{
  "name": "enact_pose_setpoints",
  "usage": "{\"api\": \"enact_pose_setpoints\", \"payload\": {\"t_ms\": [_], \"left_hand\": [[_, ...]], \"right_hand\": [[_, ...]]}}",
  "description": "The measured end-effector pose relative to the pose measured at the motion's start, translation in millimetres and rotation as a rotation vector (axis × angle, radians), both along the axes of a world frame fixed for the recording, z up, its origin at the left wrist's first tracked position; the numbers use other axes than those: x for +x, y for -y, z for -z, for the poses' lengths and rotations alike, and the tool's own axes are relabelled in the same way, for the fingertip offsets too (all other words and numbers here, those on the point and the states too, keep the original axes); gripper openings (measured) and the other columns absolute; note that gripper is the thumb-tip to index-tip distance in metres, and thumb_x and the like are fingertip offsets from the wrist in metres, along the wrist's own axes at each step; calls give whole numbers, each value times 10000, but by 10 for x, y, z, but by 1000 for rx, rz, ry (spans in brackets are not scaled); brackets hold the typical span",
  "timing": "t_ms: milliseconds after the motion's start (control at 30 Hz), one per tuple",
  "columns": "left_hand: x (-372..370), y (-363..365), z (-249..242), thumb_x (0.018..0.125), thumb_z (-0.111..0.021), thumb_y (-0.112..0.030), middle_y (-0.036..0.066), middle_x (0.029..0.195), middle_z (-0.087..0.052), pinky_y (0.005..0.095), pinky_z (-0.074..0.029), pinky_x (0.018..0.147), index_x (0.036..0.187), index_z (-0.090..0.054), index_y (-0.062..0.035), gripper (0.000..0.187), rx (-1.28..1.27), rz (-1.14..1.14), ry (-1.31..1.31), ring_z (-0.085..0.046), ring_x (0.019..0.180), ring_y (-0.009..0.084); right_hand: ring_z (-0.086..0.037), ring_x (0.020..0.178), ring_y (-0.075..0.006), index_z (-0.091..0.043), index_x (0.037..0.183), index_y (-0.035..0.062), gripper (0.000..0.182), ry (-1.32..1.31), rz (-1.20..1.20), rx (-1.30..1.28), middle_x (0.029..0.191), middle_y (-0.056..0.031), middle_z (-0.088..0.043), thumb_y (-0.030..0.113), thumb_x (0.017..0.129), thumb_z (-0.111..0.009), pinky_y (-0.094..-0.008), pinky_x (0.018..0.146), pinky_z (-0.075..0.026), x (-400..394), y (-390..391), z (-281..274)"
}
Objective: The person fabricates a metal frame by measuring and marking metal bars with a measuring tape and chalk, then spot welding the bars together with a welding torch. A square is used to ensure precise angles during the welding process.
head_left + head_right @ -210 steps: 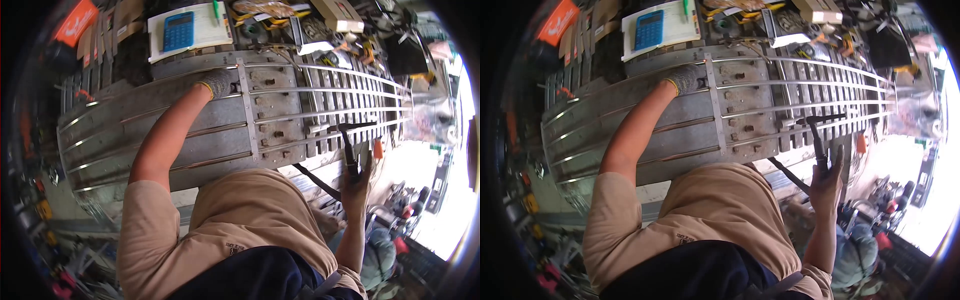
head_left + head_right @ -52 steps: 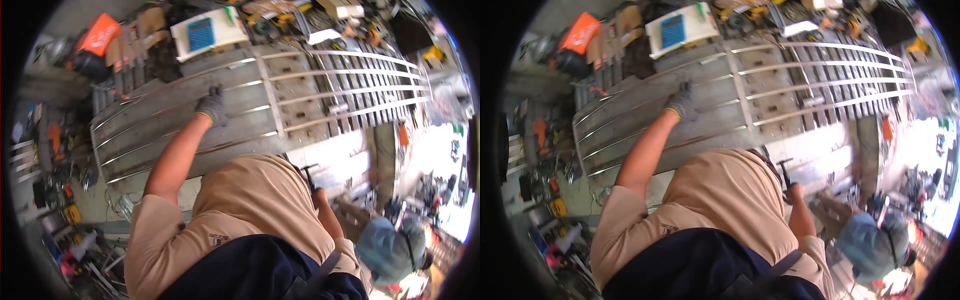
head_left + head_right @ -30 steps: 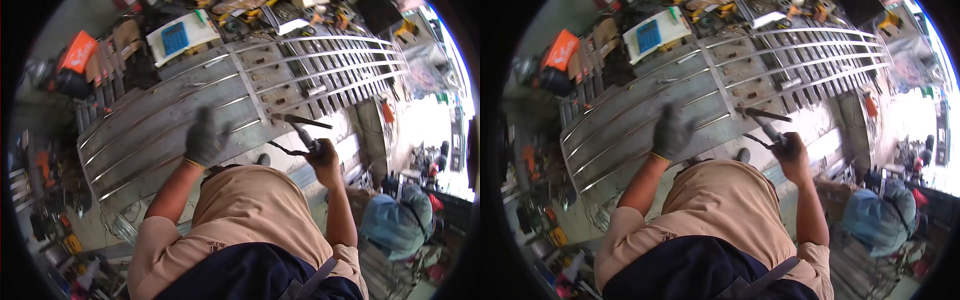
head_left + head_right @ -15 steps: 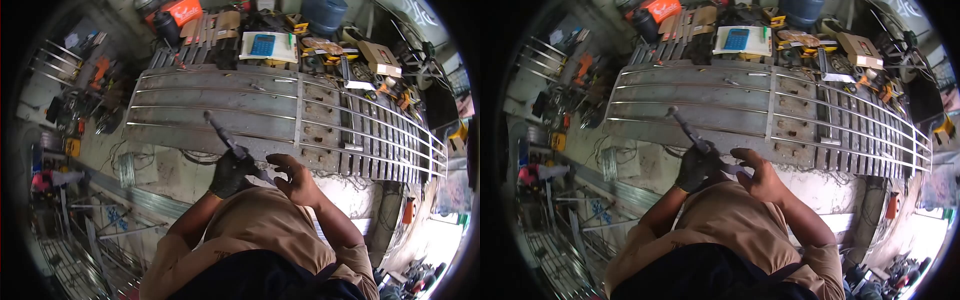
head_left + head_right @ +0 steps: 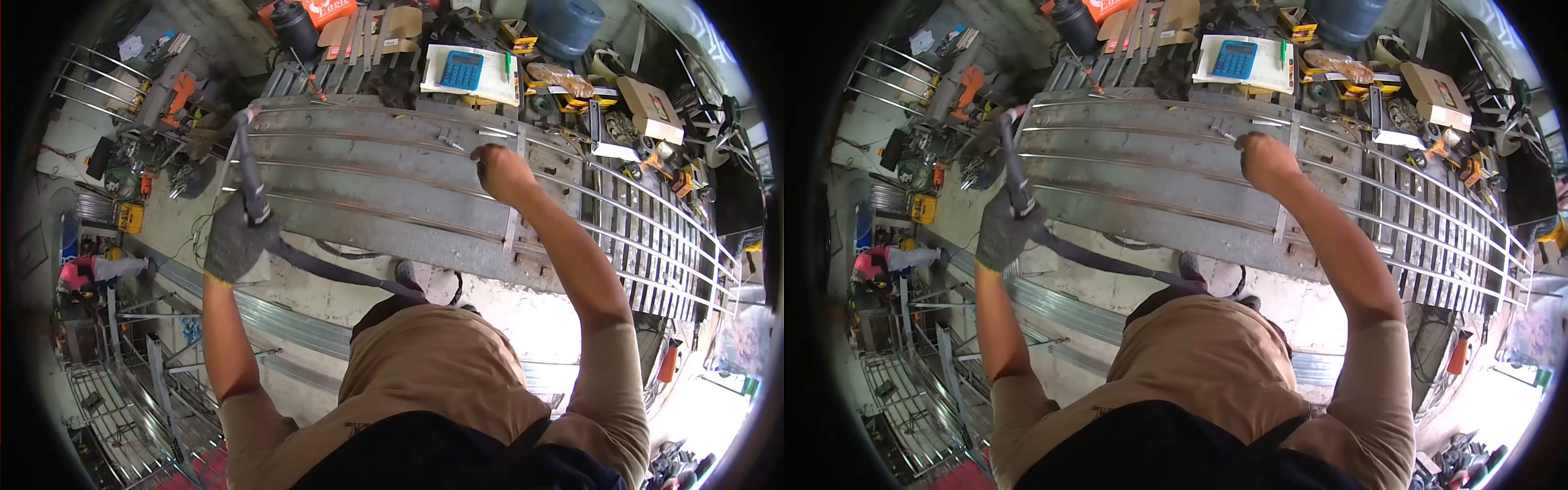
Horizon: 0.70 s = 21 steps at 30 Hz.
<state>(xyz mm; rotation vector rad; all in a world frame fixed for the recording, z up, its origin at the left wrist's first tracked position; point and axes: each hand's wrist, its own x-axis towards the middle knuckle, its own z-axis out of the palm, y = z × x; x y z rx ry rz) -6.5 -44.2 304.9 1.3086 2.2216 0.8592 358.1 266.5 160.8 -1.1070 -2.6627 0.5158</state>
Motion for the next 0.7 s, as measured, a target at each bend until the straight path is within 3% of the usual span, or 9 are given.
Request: {"api": "enact_pose_setpoints", "payload": {"t_ms": [67,167,300,367,533,700], "left_hand": [[-349,-477,162,903,-821,-121,4,929,-680,333,-581,749,1179,-705,-48,308,-20,112,84,-648,802,123],[-792,-1182,878,870,-861,-162,11,917,-700,336,-555,688,1045,-699,-70,256,-77,279,360,-643,758,135],[-1012,-1837,1455,846,-886,-193,13,840,-696,322,-541,627,1007,-697,-63,280,-391,249,441,-644,706,125],[-1146,-1992,1701,854,-877,-186,24,845,-713,315,-523,594,1004,-697,-61,265,-501,259,473,-641,669,124],[-1401,-2076,2182,869,-859,-195,22,826,-699,300,-485,559,996,-697,-71,240,-425,350,753,-612,630,114],[-1541,-2040,2432,864,-863,-219,24,851,-709,298,-473,557,1029,-726,-72,260,-438,278,842,-603,627,115]], "right_hand": [[-770,1103,-428,-805,1137,41,245,213,40,-3,1168,-240,-788,97,979,-627,-501,939,-635,-322,-454,252],[-776,1127,-420,-815,1136,60,241,409,48,16,1186,-228,-797,116,987,-633,-510,940,-637,-724,-743,424],[-791,1118,-407,-832,1090,71,214,532,40,33,1159,-227,-808,124,998,-646,-511,935,-647,-1101,-1034,731],[-792,1123,-404,-831,1091,62,211,582,33,-1,1162,-227,-808,113,995,-652,-502,936,-650,-1210,-1120,863],[-775,1203,-380,-845,1145,90,248,693,57,-78,1249,-187,-806,118,1025,-630,-483,998,-640,-1389,-1233,1005],[-791,1138,-376,-816,1117,60,209,734,-34,-23,1203,-180,-806,82,987,-653,-474,951,-653,-1489,-1254,895]]}}
